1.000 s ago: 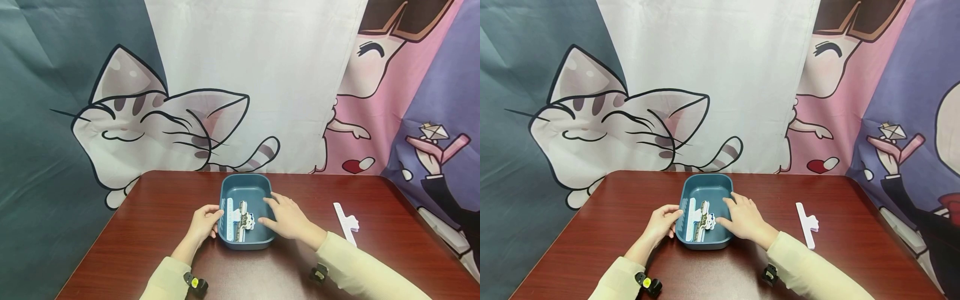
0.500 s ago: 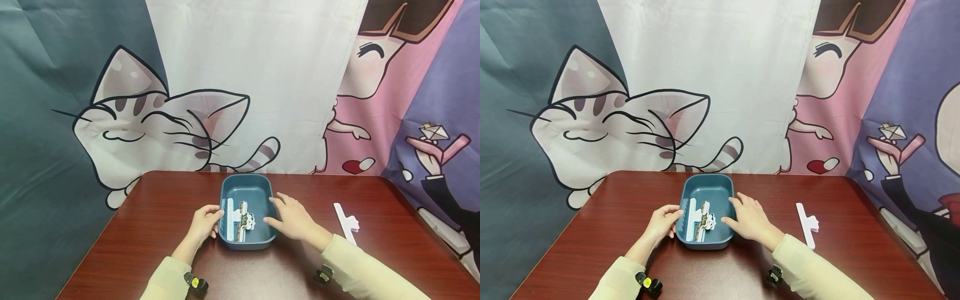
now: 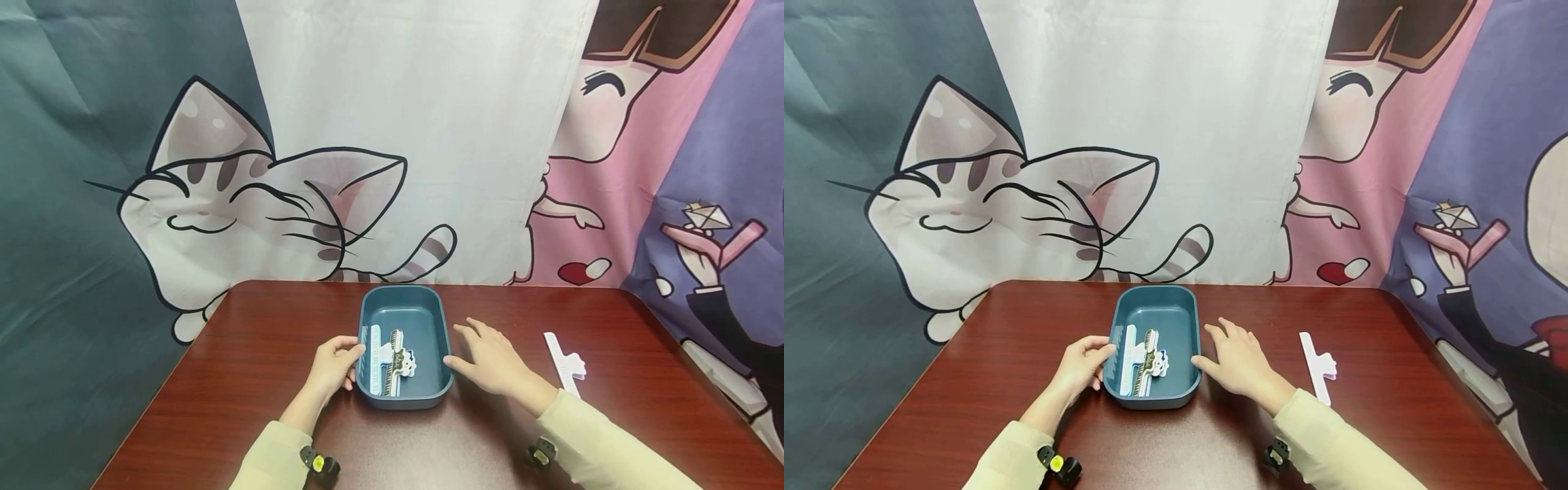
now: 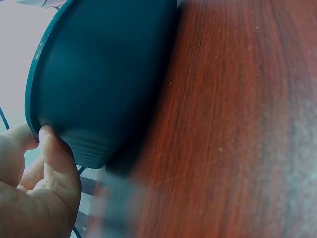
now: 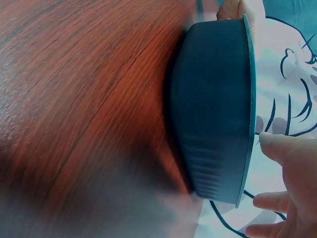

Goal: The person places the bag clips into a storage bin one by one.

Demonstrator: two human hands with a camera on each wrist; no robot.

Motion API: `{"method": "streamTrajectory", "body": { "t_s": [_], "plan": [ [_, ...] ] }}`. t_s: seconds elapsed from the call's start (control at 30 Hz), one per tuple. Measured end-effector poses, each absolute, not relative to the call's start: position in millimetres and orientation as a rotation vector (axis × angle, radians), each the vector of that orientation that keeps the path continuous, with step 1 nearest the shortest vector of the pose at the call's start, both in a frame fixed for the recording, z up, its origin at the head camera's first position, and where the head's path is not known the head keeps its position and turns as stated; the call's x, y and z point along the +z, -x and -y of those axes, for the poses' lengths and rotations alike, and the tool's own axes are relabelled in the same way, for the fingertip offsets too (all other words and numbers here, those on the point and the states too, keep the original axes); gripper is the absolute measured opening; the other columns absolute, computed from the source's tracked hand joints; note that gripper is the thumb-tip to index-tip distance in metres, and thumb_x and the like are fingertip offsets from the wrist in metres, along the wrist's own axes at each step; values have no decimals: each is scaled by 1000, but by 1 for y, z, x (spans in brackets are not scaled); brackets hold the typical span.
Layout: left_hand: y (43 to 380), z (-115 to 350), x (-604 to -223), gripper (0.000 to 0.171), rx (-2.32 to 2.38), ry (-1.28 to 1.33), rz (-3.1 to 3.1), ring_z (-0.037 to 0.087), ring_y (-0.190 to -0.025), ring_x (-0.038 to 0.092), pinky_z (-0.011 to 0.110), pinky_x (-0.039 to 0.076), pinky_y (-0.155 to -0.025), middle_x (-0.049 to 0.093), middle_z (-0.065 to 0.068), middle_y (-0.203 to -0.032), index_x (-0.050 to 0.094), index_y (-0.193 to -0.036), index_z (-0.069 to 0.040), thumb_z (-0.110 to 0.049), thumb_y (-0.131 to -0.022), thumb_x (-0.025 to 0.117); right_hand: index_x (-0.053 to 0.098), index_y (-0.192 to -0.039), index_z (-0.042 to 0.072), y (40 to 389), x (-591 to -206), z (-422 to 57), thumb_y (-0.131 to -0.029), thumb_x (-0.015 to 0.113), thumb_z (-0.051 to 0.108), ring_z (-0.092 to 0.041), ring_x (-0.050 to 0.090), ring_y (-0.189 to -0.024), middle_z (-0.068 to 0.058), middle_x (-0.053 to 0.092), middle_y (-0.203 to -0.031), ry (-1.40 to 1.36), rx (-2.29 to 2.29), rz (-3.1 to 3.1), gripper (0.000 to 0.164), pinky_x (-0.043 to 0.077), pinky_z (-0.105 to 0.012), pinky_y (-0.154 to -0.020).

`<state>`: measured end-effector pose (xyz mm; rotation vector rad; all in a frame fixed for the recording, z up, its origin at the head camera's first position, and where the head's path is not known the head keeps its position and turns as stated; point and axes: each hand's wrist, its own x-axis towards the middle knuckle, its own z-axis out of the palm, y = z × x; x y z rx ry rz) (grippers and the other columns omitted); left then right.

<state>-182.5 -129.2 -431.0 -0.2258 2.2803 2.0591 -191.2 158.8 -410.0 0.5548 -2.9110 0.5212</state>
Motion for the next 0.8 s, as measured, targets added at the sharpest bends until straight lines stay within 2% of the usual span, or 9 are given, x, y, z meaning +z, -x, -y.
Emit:
{"method": "streamTrajectory", "body": {
  "t_s": [0.17,0.47,0.8],
  "plan": [
    [178,128,-422,33,2052,222,-2272,9,-41,46,20,40,-36,54,5,-58,55,-116,10,-5,-88,61,51,-133,6,191,-412,-165,-83,65,48,-43,45,-126,-23,45,-139,-532,524,2928,67,34,-64,-102],
    [194,133,-453,33,2091,240,-2260,8,-40,46,21,39,-33,54,3,-57,59,-114,4,-12,-86,66,51,-133,5,192,-413,-172,-83,66,47,-44,46,-125,-24,46,-138,-513,516,2925,68,35,-65,-100],
    [195,134,-455,31,2096,234,-2270,8,-40,45,20,38,-33,53,2,-56,59,-113,4,-11,-86,66,50,-133,5,196,-412,-180,-83,67,43,-46,49,-120,-24,47,-136,-484,482,2969,65,39,-64,-95]
  ]
}}
